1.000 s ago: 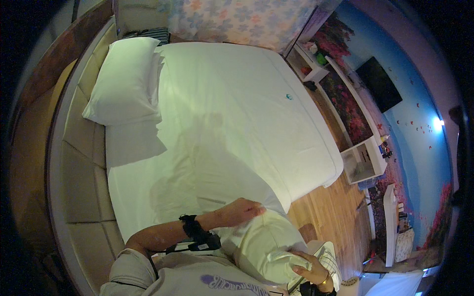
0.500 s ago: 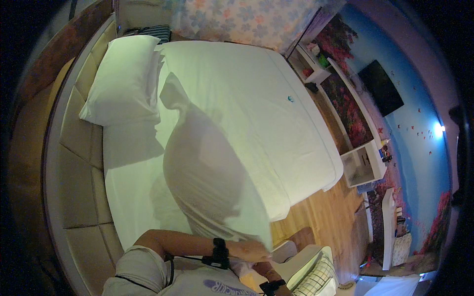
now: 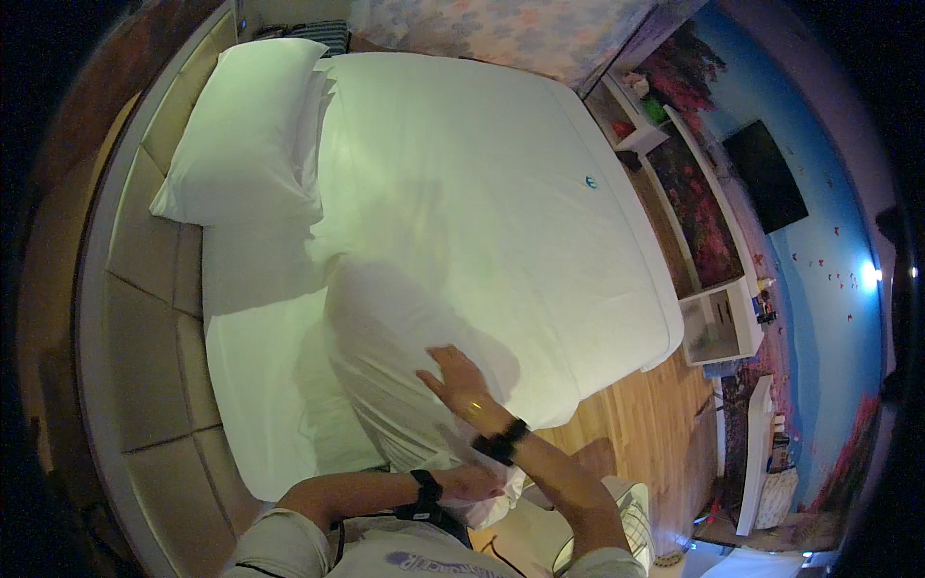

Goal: The person puts two pillows into white pillowcases. They pick up a pillow, insert it into a pillowcase, and adjust the fabric to fit properly. The person repeats this process for a second pillow.

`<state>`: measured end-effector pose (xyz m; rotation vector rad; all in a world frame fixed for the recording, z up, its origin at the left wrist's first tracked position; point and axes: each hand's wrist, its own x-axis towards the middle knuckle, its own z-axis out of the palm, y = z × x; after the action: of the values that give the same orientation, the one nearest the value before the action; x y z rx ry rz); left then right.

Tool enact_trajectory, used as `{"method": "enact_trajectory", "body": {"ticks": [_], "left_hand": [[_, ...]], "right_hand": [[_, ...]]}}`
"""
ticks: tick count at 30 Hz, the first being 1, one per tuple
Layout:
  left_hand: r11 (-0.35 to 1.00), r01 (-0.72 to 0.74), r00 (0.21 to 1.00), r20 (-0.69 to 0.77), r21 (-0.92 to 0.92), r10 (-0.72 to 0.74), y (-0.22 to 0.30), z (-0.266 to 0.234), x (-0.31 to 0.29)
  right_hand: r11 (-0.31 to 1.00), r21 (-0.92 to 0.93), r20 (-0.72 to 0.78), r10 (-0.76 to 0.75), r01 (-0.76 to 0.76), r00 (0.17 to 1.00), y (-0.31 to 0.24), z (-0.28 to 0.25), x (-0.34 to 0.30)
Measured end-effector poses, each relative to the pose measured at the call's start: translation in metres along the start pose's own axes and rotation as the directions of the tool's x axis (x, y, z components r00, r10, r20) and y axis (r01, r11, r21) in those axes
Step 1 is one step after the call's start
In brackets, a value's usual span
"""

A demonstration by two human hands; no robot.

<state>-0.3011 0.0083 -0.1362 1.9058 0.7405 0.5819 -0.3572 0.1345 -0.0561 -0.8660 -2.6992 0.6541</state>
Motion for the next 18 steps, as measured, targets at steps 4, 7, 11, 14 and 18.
{"method": "enact_trajectory", "body": {"ticks": [4, 7, 11, 14, 18], "left_hand": [[1.0, 0.013, 1.0, -0.009, 0.018, -0.012, -0.018, -0.005, -0.004], [0.996, -0.069, 0.99, -0.123, -0.053, 0.062, -0.029, -0.025, -0.032], [0.953, 0.295, 0.939, -0.164, -0.065, -0.302, -0.06, -0.105, -0.104], [0.834, 0.389, 0.561, -0.618, -0.391, -0.551, -0.088, -0.187, -0.163], [0.781, 0.595, 0.237, -0.888, -0.188, -0.394, -0.109, -0.267, -0.176]], "right_hand": [[0.955, -0.267, 0.215, 0.188, -0.128, 0.958, -0.018, 0.058, 0.07], [0.913, -0.391, 0.303, 0.248, -0.117, 0.92, -0.01, 0.084, 0.094], [0.962, -0.272, 0.235, 0.09, -0.024, 0.968, 0.01, 0.095, 0.107], [0.979, -0.203, 0.181, 0.005, 0.033, 0.984, 0.02, 0.088, 0.106], [0.987, -0.162, 0.245, 0.037, 0.003, 0.969, 0.024, 0.08, 0.097]]}}
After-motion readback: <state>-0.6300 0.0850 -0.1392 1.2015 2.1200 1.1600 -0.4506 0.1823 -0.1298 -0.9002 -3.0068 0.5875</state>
